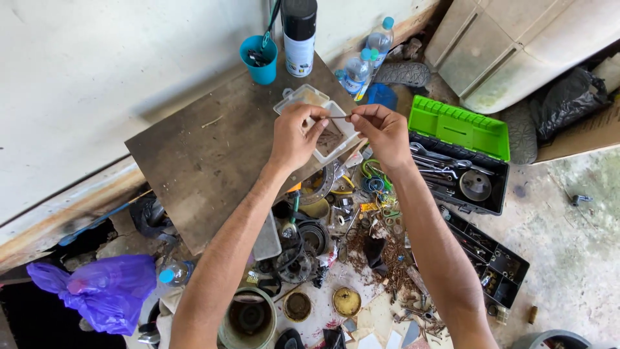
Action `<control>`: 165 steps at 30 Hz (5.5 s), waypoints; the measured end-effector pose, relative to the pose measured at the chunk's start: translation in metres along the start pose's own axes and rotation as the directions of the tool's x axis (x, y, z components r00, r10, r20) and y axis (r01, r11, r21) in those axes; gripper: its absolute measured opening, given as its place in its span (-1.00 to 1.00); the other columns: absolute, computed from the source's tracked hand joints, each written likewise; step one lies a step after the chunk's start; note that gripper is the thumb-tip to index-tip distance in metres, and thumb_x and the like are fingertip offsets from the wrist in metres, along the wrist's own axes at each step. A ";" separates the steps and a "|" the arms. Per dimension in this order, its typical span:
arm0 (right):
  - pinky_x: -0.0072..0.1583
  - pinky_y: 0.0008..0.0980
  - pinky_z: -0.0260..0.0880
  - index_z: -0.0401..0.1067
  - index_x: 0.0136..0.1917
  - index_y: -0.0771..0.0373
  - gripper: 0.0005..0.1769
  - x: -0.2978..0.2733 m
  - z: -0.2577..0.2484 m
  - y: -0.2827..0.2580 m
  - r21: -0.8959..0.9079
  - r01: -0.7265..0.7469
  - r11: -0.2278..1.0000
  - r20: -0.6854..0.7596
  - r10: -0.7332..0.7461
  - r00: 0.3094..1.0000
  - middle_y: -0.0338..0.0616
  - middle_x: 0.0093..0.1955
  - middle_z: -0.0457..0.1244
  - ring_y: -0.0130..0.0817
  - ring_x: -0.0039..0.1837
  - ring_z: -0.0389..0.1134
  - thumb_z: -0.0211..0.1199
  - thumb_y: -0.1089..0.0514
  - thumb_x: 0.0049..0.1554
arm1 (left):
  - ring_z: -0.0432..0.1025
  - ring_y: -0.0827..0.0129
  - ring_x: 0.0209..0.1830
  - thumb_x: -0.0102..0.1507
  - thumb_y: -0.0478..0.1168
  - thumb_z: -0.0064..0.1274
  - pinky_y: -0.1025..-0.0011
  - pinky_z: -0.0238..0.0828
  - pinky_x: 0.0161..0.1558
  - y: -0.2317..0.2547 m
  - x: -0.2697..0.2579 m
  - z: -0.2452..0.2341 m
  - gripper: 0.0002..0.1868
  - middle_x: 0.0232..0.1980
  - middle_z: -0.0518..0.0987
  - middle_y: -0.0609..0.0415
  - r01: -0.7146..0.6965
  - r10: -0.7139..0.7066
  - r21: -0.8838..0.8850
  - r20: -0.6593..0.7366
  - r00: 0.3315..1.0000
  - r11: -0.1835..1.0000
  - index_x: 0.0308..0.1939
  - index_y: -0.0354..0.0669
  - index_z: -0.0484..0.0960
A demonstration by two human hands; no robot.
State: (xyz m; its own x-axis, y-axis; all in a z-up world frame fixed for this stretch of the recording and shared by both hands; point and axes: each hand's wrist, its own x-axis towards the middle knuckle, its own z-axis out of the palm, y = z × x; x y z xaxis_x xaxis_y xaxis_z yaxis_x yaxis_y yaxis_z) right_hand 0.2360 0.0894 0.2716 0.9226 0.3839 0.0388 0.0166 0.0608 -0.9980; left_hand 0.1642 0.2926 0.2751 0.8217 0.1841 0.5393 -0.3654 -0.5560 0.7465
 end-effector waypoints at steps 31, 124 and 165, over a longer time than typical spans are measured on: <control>-0.10 -0.66 0.22 0.55 0.11 0.30 -0.79 -0.071 -0.137 0.020 -0.251 0.056 0.966 -0.226 -0.115 0.967 -0.45 -0.18 0.29 -0.72 -0.16 0.19 0.38 0.21 0.21 | 0.38 0.12 -0.05 0.26 -0.27 0.26 0.15 0.38 0.02 0.060 -0.028 0.111 -0.50 -0.14 0.52 0.06 -0.227 0.216 0.057 0.148 0.965 0.972 0.27 -0.14 0.50; -0.08 -0.33 0.57 0.60 -0.20 0.24 -0.66 -0.545 -0.342 0.403 -0.375 -0.850 0.370 -0.495 0.696 0.521 -0.07 -0.23 0.47 -0.36 -0.22 0.51 0.46 -0.09 0.07 | 0.51 0.24 -0.02 0.22 -0.24 0.27 0.25 0.50 0.01 0.073 -0.499 0.501 -0.77 -0.06 0.61 0.04 0.145 -0.297 0.260 0.874 0.384 0.955 -0.06 -0.06 0.65; -0.14 -0.53 0.42 0.48 0.16 0.21 -0.80 -0.449 -0.336 0.231 0.444 -0.205 0.872 -0.348 0.379 0.858 -0.23 -0.02 0.44 -0.54 -0.15 0.45 0.29 0.24 0.25 | 0.45 0.58 -0.48 0.42 -0.03 -0.01 0.55 0.42 -0.41 0.092 -0.377 0.423 -0.68 -0.24 0.72 0.09 0.797 -0.238 -0.292 0.850 0.470 0.529 -0.09 -0.21 0.69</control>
State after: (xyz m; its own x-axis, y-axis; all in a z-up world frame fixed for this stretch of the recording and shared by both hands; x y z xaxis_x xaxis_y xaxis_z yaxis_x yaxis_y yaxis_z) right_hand -0.0448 -0.3780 0.0072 0.9316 0.0316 -0.3621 -0.3459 0.3834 -0.8564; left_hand 0.0055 -0.1706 -0.0248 0.8445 -0.4706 -0.2555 0.3335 0.0890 0.9385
